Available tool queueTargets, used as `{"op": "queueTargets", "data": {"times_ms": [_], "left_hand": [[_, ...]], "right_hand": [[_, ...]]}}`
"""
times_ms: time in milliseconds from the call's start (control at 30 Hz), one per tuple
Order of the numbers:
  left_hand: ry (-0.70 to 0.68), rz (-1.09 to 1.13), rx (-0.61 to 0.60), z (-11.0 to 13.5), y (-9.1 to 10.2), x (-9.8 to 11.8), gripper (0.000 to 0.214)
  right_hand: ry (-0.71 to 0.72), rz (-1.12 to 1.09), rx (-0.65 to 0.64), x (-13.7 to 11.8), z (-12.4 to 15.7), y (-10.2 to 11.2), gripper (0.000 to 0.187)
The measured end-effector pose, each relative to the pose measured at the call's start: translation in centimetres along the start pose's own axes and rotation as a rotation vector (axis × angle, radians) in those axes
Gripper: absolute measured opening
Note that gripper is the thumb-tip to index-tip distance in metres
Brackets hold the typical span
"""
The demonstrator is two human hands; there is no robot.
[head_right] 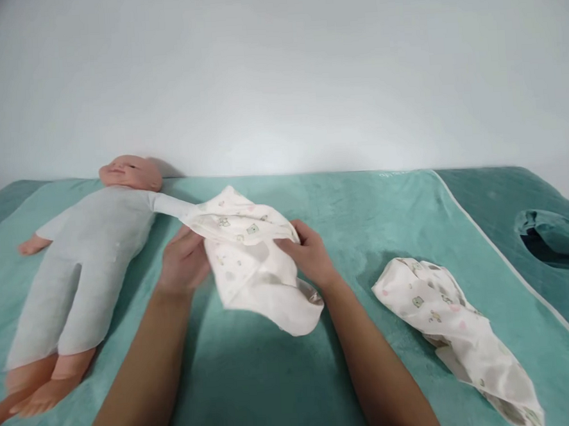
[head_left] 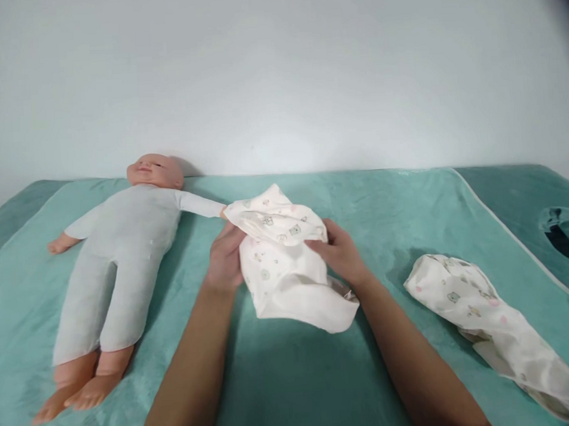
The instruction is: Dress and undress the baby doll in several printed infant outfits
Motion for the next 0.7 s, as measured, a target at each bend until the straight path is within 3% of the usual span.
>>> {"op": "queueTargets", "data": {"times_ms": [167,333,433,533,600,700], "left_hand": [[0.045,-0.096,0.003,-1.3,1.8,-0.8,0.021],[-0.062,-0.014,0.263,-1.8,4.4,0.0,0.024],[-0.11,0.016,0.356,-1.8,5.5,0.4,0.025],[-0.191,0.05,0.392,-1.6,5.6,1.4,0.026],[-0.287,0.045,0.448,-1.1,5.6,2.8,0.029],[-0.41,-0.029,0.512,-0.2,5.6,4.8,0.033]], "right_hand": [[0.036,-0.222,0.037,-1.1,-0.2,2.1,0.022],[0.037,-0.309,-0.06,-1.7,-0.1,1.1,0.028],[-0.001,-0.203,-0.2,-1.5,0.2,0.1,0.032],[-0.05,0.11,-0.32,-0.4,0.3,-0.7,0.023],[-0.037,0.317,-0.244,0.1,-0.1,-0.1,0.014],[0.124,0.423,0.091,-1.3,-0.6,2.2,0.004]]}}
Point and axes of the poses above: each hand's wrist, its own z-axis away from the middle knuckle, its own y-axis out of the back of the hand, x = y × z, the point moved 9 cm from there along -z, towards the middle knuckle, and after that the axes turned 5 degrees about -y, right-handed, at the moved point
